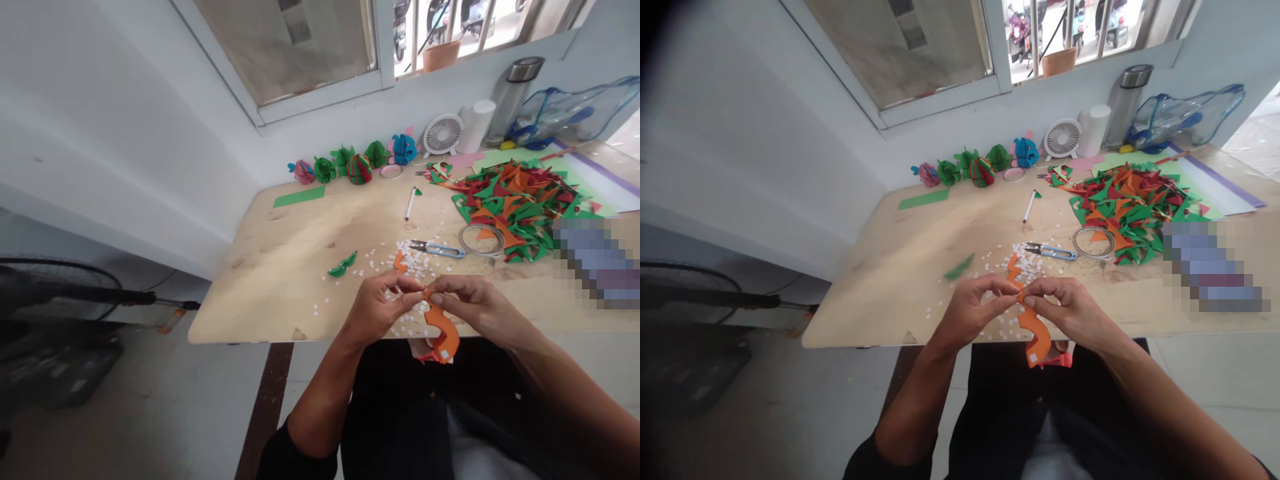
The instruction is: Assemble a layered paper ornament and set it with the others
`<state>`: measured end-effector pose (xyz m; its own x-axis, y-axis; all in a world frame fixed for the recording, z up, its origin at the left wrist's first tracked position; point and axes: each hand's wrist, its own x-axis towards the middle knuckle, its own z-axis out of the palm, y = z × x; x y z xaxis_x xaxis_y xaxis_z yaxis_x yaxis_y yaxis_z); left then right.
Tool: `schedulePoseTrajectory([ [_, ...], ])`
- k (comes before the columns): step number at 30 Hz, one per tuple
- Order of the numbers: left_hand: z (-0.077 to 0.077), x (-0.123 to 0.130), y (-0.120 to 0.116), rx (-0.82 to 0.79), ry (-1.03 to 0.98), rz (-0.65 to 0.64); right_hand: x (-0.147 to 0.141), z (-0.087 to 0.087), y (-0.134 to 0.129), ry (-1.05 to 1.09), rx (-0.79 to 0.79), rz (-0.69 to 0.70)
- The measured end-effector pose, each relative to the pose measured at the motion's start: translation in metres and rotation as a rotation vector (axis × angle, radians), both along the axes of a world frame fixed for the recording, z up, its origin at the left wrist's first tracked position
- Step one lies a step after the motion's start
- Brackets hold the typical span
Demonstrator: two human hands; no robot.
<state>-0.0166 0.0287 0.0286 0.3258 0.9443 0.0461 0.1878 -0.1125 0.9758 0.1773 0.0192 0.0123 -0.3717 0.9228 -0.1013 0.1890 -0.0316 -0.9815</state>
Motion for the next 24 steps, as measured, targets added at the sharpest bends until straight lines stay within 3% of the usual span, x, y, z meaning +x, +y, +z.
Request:
schedulePoseTrajectory([
  [7, 0.007, -0.003, 0.02, -0.176, -0.025, -0.165, 0.002, -0.002, 0.011, 0.109, -0.079, 0.086],
  [12, 0.003, -0.005, 0.033, -0.399, -0.156, -0.201, 0.001, -0.007, 0.023, 0.121, -0.097, 0.143],
  [15, 0.001, -0.006, 0.035, -0.447, -0.213, -0.174, 0.0, -0.012, 0.029, 0.145, -0.113, 0.146],
  [17, 0.003, -0.006, 0.034, -0.406, -0.192, -0.124, -0.002, -0.014, 0.032, 0.153, -0.112, 0.143],
  [20, 0.008, -0.004, 0.028, -0.222, -0.028, -0.023, -0.005, -0.012, 0.034, 0.134, -0.066, 0.128],
  [24, 0.012, 0.003, 0.02, 0.02, 0.14, 0.07, -0.003, -0.005, 0.03, -0.016, 0.135, 0.019],
])
